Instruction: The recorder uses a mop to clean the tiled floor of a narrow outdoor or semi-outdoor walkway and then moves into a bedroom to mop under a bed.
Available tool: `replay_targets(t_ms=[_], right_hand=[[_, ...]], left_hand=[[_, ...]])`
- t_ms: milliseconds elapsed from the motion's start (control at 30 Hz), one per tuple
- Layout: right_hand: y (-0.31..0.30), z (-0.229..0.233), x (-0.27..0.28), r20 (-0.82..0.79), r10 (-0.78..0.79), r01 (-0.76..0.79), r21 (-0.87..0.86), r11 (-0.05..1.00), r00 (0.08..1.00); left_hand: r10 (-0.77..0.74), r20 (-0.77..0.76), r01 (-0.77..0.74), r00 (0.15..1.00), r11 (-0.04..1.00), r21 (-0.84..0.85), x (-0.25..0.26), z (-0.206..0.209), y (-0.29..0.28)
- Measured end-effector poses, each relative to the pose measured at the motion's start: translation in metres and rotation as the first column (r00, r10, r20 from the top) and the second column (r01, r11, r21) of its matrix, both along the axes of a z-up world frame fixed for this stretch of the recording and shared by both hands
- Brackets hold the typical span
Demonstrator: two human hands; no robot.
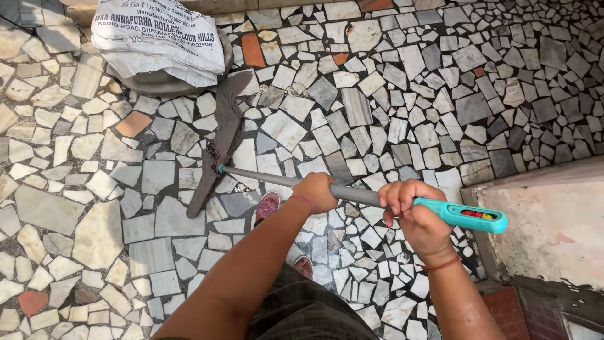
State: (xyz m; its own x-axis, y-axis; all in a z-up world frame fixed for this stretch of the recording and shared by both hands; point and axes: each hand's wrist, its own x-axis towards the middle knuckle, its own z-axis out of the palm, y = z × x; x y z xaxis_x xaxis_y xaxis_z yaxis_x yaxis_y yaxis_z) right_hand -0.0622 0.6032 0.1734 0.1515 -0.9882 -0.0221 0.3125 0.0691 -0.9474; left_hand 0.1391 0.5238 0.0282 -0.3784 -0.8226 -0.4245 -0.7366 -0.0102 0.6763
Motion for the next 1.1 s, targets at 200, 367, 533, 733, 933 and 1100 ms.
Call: replay_targets(t_ms=[200,367,533,733,933,1100], right_hand=[[0.047,0.041,-0.057,-0.088,-0.029,0.029,-0.006,1.000,0.996],[0.063,0.009,-0.055,-0.025,-0.032,0.031,-0.027,0.999,0.999],[0.057,-0.016,0.008,-0.025,-0.071,0.072,0.040,0.997,0.997],[0.035,-0.051,0.156,0.087,0.084,-0.090,0.066,0.994,0.993],[0.005,-0.100,0.310,0.068,0.172,-0.177,0.064,0.982,0.983],[0.006,-0.124,0.434,-0.157,0.352,-0.380,-0.222,0.898,0.923]], left_hand=[[-0.020,-0.008,0.020,1.000,0.998,0.067,-0.066,0.058,0.049],[0.014,0.045,-0.016,0.999,0.998,0.062,-0.055,0.049,0.071],[0.062,0.071,-0.066,0.996,0.996,0.053,0.010,0.029,0.075],[0.224,0.160,-0.221,0.961,0.975,-0.037,0.155,-0.008,0.075],[0.403,0.144,-0.370,0.904,0.905,-0.209,0.309,-0.001,0.087],[0.443,0.113,-0.372,0.889,0.845,-0.384,0.417,-0.046,0.093]])
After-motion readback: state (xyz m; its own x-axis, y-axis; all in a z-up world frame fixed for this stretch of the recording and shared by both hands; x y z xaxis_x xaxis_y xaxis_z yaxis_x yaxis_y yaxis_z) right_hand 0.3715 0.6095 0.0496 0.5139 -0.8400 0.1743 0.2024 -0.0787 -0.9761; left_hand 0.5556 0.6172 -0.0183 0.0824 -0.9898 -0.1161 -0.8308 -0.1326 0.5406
